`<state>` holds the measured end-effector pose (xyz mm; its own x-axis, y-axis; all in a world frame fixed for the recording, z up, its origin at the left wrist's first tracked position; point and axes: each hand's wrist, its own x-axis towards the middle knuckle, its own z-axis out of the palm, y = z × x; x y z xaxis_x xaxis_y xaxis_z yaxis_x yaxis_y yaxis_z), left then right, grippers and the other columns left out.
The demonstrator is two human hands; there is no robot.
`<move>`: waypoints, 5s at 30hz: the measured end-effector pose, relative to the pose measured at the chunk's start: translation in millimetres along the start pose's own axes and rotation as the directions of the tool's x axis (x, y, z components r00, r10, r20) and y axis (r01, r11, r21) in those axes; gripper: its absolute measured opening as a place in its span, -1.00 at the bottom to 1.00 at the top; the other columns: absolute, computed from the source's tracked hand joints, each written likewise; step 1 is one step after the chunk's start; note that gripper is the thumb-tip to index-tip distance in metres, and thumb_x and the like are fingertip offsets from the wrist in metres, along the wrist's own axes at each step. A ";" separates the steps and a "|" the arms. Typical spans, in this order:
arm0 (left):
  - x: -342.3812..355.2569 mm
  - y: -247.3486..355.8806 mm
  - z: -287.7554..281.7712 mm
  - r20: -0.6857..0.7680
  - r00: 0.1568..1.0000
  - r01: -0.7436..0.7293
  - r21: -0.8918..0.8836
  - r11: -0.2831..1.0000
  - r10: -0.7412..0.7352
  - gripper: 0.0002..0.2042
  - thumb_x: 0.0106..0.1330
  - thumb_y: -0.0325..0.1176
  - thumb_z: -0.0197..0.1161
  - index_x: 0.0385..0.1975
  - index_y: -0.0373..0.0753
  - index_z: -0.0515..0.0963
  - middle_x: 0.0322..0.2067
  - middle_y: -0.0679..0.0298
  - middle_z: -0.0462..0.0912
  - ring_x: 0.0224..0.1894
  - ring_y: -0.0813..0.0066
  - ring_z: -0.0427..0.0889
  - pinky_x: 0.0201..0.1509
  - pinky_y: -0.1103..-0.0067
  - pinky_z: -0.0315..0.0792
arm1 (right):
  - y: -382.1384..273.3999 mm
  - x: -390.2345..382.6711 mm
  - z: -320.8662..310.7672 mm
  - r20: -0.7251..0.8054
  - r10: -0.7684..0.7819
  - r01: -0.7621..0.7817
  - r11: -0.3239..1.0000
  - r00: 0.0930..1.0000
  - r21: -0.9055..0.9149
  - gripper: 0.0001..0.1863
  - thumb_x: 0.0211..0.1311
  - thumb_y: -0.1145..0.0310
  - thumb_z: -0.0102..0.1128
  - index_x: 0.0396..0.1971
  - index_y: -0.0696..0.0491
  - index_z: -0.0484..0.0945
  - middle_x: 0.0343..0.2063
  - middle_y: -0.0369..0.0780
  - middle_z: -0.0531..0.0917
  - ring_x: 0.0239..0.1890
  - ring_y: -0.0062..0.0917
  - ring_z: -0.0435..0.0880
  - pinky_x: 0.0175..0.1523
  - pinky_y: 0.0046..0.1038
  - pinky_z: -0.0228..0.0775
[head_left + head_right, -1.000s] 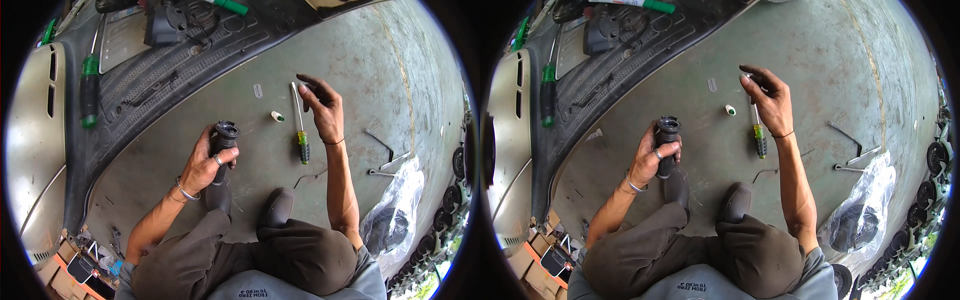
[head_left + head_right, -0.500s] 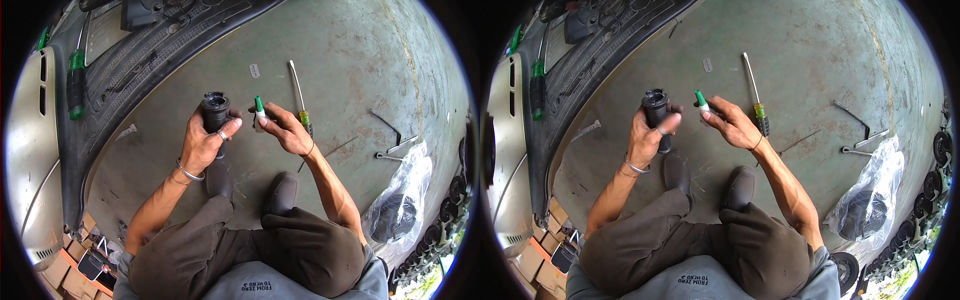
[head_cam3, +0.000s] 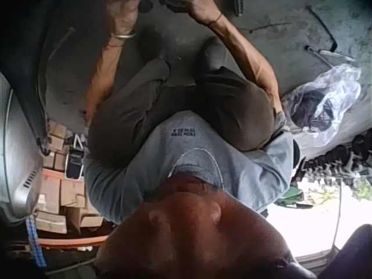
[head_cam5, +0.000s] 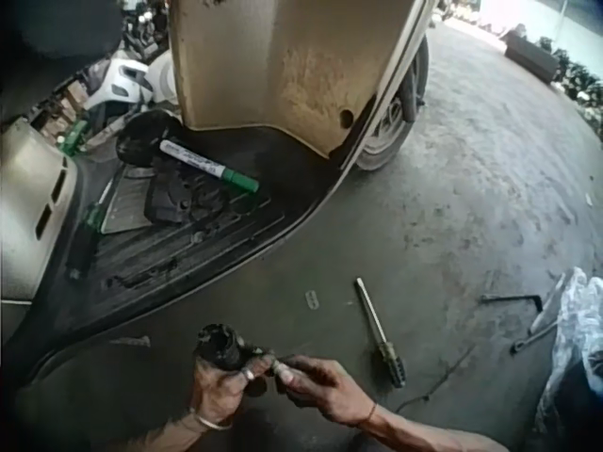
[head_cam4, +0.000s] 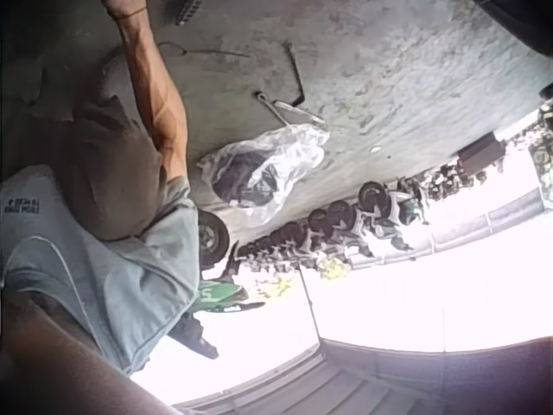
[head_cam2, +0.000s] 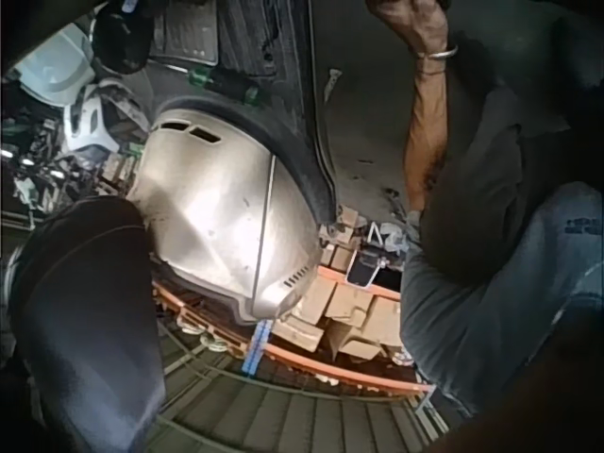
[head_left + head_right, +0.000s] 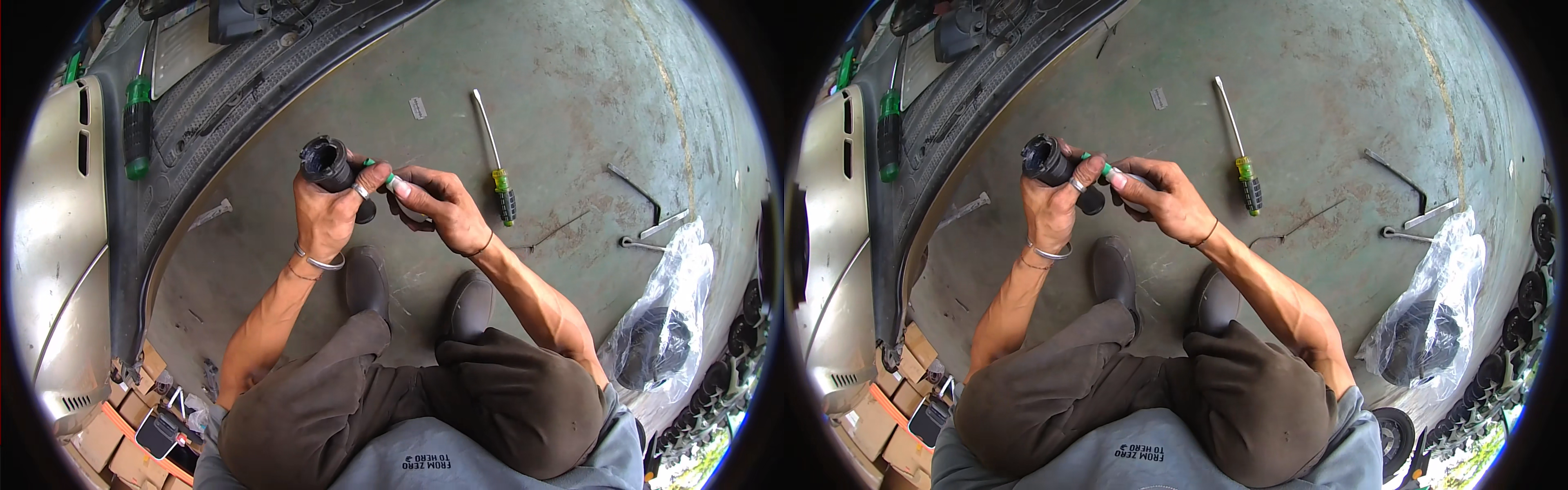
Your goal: The person repairs a scooter throttle by cleaning and reassembling the handle grip components, applying adhesive to a small part, and sliding the grip assembly back onto the handlebar.
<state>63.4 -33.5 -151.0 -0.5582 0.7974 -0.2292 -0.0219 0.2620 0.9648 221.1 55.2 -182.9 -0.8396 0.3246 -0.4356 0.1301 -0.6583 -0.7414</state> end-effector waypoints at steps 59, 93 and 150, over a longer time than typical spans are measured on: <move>-34.0 39.9 -9.8 0.293 0.913 0.119 0.476 0.871 -0.284 -0.45 0.04 -0.31 0.58 -0.04 -0.40 0.47 -0.24 0.11 0.68 -0.17 0.44 0.70 -0.09 0.50 0.59 | -27.9 -35.2 -18.0 -0.177 -0.514 0.349 0.759 0.839 -0.550 -0.65 0.04 0.45 0.51 -0.15 0.17 0.63 -0.31 -0.23 0.71 -0.25 -0.60 0.65 -0.15 -0.53 0.47; -33.5 35.9 -8.9 0.294 0.914 0.113 0.479 0.871 -0.280 -0.47 0.04 -0.34 0.58 -0.04 -0.37 0.46 -0.21 0.12 0.67 -0.17 0.43 0.70 -0.12 0.47 0.59 | -26.5 -32.4 -19.0 -0.097 -0.527 0.330 0.655 0.844 -0.679 -0.67 0.00 0.43 0.52 -0.21 0.16 0.65 -0.35 -0.22 0.72 -0.31 -0.56 0.68 -0.21 -0.52 0.47; -23.1 15.6 -18.8 0.261 0.922 0.223 0.242 0.944 -0.285 -0.51 0.11 -0.25 0.54 -0.12 -0.45 0.48 -0.32 0.05 0.71 -0.26 0.46 0.70 -0.15 0.54 0.58 | 54.6 12.5 -106.5 -0.157 -0.616 0.073 0.331 0.772 -0.941 -0.62 0.14 0.49 0.30 0.00 0.06 0.55 -0.19 -0.13 0.66 -0.12 -0.21 0.65 -0.03 -0.30 0.48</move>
<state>60.4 -58.0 -128.2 -0.2923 0.8029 -0.5196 0.0561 0.5567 0.8288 273.9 95.7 -283.1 -0.6457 0.7626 0.0402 0.4784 0.4450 -0.7570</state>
